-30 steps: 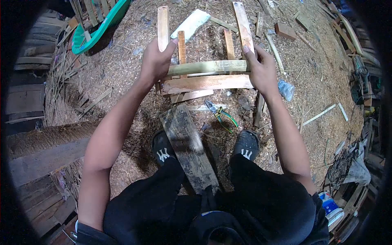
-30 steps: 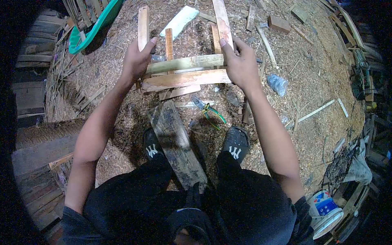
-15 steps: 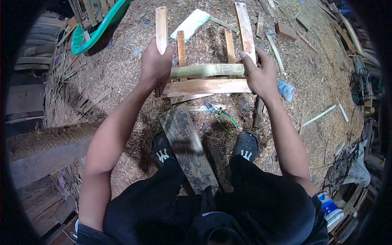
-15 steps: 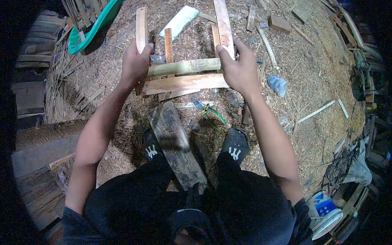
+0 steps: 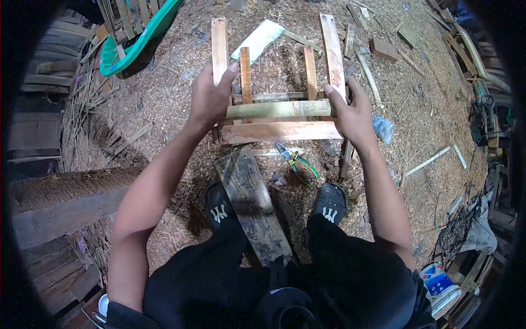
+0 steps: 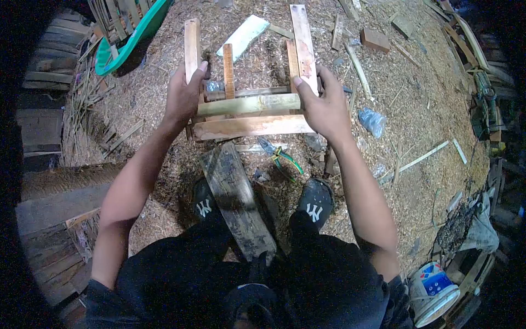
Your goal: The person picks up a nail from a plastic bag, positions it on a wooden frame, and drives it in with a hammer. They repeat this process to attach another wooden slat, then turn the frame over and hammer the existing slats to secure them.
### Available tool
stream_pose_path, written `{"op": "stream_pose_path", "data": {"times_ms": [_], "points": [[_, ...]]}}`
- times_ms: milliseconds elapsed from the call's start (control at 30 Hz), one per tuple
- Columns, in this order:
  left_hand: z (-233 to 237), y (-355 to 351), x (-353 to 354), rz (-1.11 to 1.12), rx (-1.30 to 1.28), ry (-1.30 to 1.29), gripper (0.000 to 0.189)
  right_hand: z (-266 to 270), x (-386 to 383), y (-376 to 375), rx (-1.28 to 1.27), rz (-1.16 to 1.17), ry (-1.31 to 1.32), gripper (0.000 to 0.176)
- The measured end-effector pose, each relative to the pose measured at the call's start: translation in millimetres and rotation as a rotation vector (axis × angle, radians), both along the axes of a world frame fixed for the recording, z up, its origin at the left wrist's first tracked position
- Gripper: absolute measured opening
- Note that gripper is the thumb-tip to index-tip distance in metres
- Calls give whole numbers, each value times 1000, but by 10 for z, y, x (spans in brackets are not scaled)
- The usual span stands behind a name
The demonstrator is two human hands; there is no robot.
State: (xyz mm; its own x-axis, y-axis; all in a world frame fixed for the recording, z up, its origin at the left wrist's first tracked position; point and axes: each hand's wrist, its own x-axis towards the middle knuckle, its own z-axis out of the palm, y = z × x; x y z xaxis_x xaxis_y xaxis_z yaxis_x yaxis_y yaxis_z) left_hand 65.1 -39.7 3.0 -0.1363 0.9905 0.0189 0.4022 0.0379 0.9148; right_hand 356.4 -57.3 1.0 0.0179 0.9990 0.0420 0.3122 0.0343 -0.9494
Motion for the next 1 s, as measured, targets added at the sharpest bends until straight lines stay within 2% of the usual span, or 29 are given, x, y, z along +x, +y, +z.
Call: {"op": "stream_pose_path", "data": {"times_ms": [33,67,100,167,233,300,367,433,467,500,567,600,667,700,733,833,900,1000], "points": [[25,-22,-2,2,8,3,31,17,6,-5,-72,5,68,37],[46,-52,-1,-36,-18,-115,30,55,30,-9,-131,1,108,35],[76,-86,13,-75,-44,-234,30,79,44,-17,-124,3,110,35],[119,-138,57,-90,-27,-271,29,103,60,-35,-7,-2,87,33],[96,-159,74,-166,186,-420,25,99,57,-20,25,-30,119,29],[-170,-145,31,-208,279,-396,22,127,117,28,-28,35,215,25],[-220,-133,0,-257,376,-367,21,142,124,58,-39,47,212,24],[-138,-177,-15,-367,232,-63,18,-2,109,79,-86,30,175,28],[-177,-198,78,-284,185,-296,22,-140,126,80,-104,48,126,28],[-239,-238,80,-283,187,-296,22,-251,112,34,-61,66,37,28],[-349,-366,74,-369,10,-136,28,-381,90,7,36,109,22,21],[-337,-464,144,-277,-47,-173,38,-342,58,-17,31,112,22,21],[-438,-526,72,-259,-68,-143,39,-258,-27,-52,15,79,199,23],[-477,-546,47,-244,-85,-111,40,-256,-63,-85,13,80,200,23],[-523,-544,44,-232,17,-7,44,-251,-98,-118,-24,63,154,26],[-599,-604,44,-249,52,-69,44,-381,-124,-146,-2,57,120,29],[-619,-668,59,-244,42,-83,43,-473,-124,-228,-5,20,221,30],[-631,-709,62,-243,73,-106,41,-543,-73,-239,8,31,110,31]]}}
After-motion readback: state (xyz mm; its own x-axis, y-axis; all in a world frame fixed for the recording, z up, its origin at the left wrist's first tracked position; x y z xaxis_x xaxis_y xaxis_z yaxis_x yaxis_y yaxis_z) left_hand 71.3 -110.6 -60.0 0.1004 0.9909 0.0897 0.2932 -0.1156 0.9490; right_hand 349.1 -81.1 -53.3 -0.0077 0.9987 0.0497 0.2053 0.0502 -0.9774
